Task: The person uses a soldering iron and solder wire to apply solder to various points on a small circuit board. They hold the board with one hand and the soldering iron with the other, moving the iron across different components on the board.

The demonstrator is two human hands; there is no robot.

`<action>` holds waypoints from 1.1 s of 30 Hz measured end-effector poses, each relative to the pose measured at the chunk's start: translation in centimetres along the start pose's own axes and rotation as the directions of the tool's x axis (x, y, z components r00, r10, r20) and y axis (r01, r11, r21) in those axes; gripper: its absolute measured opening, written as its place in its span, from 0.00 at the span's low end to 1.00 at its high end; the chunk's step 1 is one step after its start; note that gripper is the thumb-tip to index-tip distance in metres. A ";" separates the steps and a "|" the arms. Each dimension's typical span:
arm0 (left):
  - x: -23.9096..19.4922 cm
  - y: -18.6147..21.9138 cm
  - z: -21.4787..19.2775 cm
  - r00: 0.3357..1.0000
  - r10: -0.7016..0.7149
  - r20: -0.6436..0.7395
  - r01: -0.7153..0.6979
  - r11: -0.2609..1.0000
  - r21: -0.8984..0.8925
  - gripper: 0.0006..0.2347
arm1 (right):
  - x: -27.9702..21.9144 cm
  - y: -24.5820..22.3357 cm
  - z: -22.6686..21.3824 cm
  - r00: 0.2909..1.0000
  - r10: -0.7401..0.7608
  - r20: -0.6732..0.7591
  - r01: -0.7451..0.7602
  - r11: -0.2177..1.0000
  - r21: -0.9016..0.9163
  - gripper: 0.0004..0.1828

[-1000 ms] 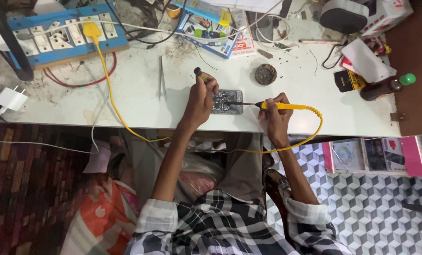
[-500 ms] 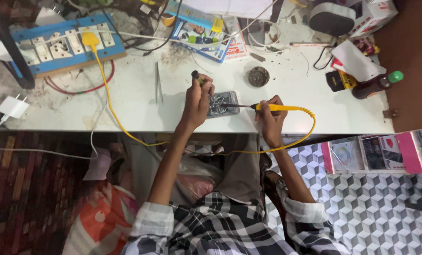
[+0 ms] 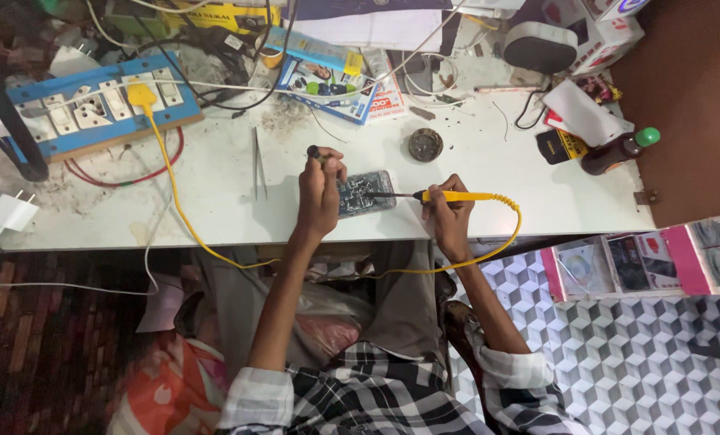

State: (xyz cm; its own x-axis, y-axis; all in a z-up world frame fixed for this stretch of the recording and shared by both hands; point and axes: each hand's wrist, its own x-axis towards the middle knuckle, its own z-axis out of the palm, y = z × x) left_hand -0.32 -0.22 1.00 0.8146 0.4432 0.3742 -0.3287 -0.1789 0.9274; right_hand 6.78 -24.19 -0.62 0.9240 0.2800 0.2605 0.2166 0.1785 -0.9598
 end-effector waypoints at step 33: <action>0.2 -1.3 -0.2 0.999 0.033 0.037 -0.033 0.999 -0.007 0.12 | 0.4 0.1 0.0 1.000 0.017 -0.003 -0.017 1.000 0.022 0.10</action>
State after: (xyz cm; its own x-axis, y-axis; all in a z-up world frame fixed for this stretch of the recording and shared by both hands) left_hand 0.21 0.25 -0.11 0.8203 0.4045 0.4044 -0.3586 -0.1871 0.9146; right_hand 7.15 -24.02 -0.65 0.9286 0.2798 0.2436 0.1936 0.1947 -0.9616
